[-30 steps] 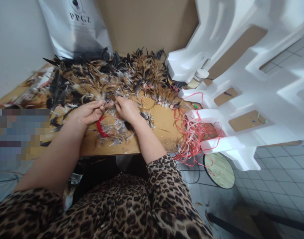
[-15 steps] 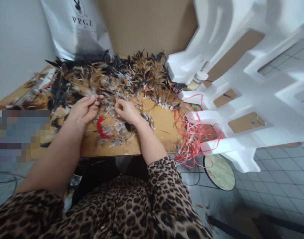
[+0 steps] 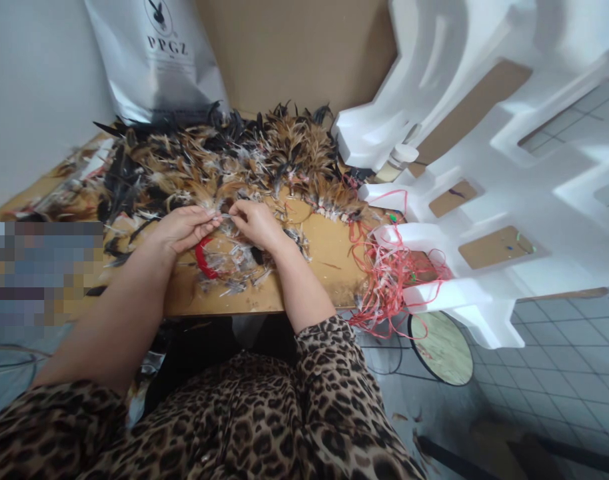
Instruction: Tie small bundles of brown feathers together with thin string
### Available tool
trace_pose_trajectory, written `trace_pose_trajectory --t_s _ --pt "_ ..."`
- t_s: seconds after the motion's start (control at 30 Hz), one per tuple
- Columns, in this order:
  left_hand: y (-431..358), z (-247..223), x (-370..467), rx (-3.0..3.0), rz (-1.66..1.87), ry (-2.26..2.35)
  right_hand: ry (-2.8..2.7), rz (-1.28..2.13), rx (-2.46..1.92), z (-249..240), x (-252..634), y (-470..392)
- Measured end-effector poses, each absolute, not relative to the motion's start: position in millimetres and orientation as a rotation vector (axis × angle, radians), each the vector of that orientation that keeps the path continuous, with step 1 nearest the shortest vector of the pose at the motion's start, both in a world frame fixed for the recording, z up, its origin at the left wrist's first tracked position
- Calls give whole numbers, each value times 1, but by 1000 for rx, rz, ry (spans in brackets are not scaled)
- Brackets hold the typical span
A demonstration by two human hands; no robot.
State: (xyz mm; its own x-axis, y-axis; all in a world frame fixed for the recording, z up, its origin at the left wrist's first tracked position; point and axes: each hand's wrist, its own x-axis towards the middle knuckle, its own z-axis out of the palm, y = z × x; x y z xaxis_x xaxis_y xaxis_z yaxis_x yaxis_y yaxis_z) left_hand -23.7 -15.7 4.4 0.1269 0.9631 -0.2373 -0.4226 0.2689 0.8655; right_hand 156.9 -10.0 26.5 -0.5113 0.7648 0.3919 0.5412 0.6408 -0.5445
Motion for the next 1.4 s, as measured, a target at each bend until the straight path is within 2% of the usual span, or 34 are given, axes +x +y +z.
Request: trace_pose_trajectory --t_s 0.37,0.57,0.67,0.83,1.0,1.1,1.4 --pt "-14 -2 -23 853 1173 1041 -2197 316 -1151 25 159 -5" --pt "-12 -5 -24 875 1179 991 -2088 337 -1116 25 159 -5" --pt "-11 -7 -24 858 1185 986 -1970 509 -1071 25 157 -6" --pt "-10 -7 -24 805 1236 960 -1605 1154 -923 22 147 -9" --pt "-12 -7 -21 789 1230 877 -1263 1536 -713 15 135 -9" --pt "-12 -7 -21 795 1214 878 -1200 1597 -634 11 134 -7" --pt "-15 5 -26 805 1291 907 -1451 1404 -735 15 148 -2"
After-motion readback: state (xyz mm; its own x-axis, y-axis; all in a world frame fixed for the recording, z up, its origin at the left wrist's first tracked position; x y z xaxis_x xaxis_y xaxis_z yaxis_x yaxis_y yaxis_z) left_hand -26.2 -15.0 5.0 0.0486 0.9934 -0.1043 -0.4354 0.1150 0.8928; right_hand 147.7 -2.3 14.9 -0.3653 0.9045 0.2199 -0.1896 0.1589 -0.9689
